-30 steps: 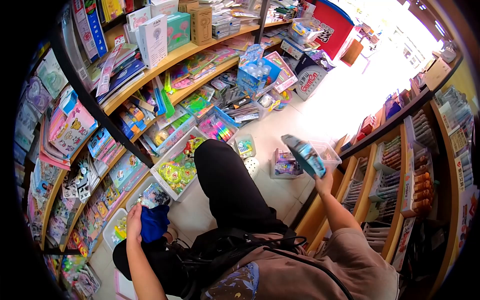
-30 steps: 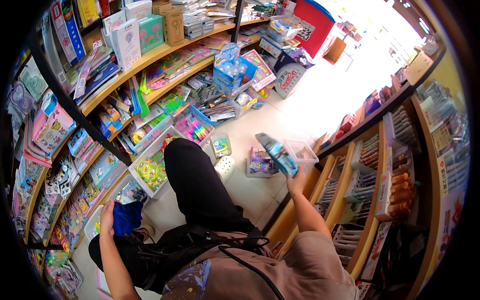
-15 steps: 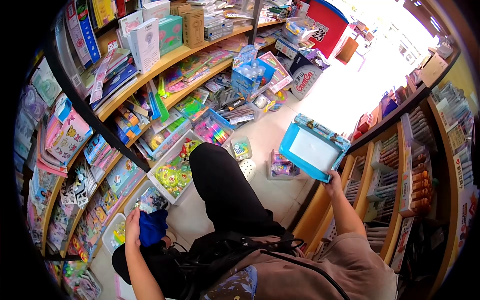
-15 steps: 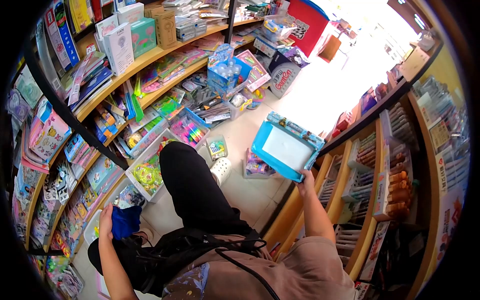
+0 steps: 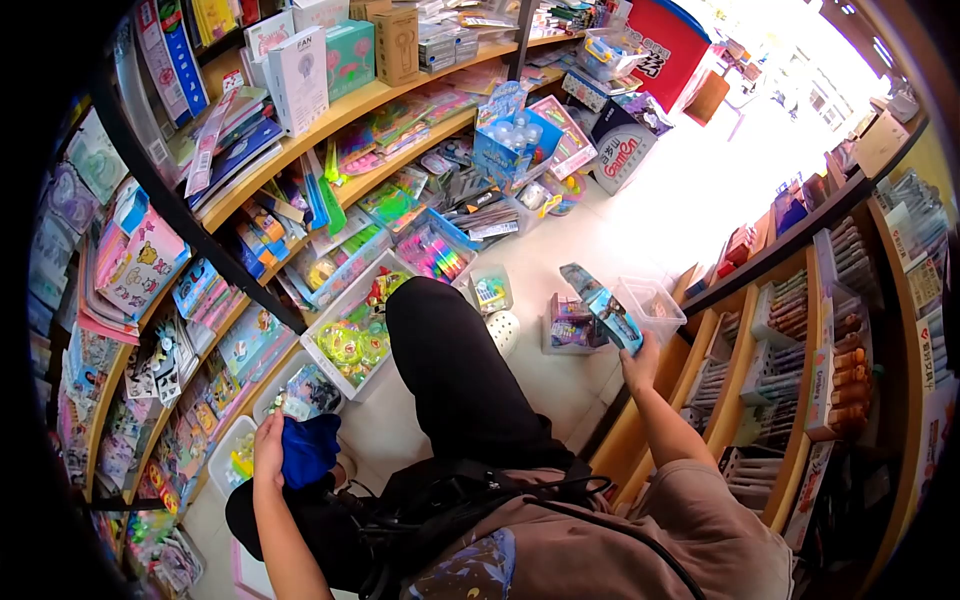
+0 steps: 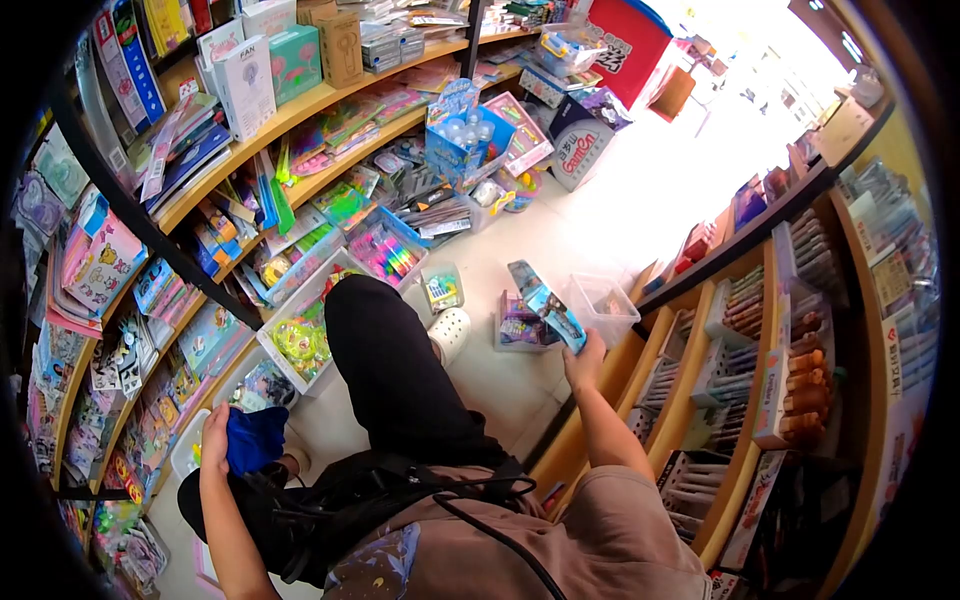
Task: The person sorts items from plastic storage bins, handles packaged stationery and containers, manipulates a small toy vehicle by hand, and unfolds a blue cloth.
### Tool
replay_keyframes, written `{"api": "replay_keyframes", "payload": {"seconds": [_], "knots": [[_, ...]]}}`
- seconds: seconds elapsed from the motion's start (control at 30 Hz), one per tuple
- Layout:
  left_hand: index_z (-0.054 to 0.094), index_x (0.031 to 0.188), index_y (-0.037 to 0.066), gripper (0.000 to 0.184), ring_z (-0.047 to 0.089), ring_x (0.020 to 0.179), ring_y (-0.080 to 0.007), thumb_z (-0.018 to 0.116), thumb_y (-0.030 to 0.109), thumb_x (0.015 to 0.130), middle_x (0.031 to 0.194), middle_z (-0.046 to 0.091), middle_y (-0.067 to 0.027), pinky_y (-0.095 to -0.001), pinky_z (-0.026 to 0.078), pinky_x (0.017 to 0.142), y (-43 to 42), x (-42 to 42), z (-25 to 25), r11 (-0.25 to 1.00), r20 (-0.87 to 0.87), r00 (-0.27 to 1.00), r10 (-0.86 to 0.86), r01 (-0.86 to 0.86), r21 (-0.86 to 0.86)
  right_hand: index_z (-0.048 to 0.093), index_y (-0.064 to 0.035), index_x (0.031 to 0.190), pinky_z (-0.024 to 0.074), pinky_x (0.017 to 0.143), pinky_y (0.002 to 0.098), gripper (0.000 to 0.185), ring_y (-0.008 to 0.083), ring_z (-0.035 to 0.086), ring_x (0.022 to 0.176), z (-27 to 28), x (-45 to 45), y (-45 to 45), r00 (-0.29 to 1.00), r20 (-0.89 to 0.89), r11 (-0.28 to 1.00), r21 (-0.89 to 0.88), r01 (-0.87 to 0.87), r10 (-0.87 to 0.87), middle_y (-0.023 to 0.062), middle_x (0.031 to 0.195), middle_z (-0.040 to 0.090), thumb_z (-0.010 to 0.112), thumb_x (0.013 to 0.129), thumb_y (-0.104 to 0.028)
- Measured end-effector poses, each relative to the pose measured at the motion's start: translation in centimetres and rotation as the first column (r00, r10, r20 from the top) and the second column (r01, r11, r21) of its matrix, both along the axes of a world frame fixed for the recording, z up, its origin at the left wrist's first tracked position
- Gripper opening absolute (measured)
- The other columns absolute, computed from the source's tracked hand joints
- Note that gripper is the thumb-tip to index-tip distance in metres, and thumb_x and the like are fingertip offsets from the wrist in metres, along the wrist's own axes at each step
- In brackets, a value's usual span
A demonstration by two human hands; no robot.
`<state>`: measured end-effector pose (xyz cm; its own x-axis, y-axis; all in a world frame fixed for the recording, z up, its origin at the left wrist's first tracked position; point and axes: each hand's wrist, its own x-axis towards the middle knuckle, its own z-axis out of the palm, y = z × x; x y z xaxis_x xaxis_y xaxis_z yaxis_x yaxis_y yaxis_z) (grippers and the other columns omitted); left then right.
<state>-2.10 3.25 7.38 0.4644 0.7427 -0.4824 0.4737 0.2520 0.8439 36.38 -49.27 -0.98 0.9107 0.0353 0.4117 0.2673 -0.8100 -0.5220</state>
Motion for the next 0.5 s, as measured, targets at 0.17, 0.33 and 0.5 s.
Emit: {"api": "replay_keyframes", "payload": {"seconds": [0.17, 0.33, 0.5], "knots": [[0.058, 0.107, 0.001, 0.040, 0.049, 0.093, -0.0099, 0.051, 0.037, 0.090, 0.099, 0.058, -0.0021, -0.0237, 0.036, 0.084, 1.0, -0.3, -1.6, 0.999, 0.019, 1.000, -0.017, 0.017, -0.035, 0.049, -0.0064, 0.101, 0.0418, 0.075, 0.0402, 0.041, 0.0336, 0.051, 0.084, 1.0, 0.0, 0.2, 0.994, -0.092, 0.995, -0.082, -0.063, 0.055, 0.0173, 0.087, 0.052, 0.064, 0.063, -0.005], [0.058, 0.106, 0.002, 0.038, 0.049, 0.091, -0.0097, 0.050, 0.036, 0.091, 0.097, 0.058, -0.0016, -0.0237, 0.036, 0.084, 0.1, 0.2, 0.0, 0.999, 0.023, 0.999, -0.030, 0.031, -0.020, 0.049, -0.0050, 0.099, 0.0434, 0.071, 0.0382, 0.041, 0.0322, 0.052, 0.078, 1.4, 0.6, 0.4, 0.998, -0.053, 0.999, -0.042, -0.024, 0.022, 0.0166, 0.084, 0.053, 0.065, 0.062, -0.002], [0.059, 0.105, 0.002, 0.038, 0.049, 0.091, -0.0099, 0.049, 0.036, 0.091, 0.097, 0.058, -0.0016, -0.0237, 0.036, 0.084, -0.4, 0.4, 0.6, 1.000, 0.021, 1.000, -0.014, 0.014, -0.008, 0.048, -0.0059, 0.097, 0.0419, 0.073, 0.0420, 0.041, 0.0352, 0.051, 0.083, 1.1, 1.4, -0.3, 0.985, -0.171, 1.000, -0.002, -0.010, 0.009, 0.0178, 0.085, 0.052, 0.067, 0.061, -0.005]]}}
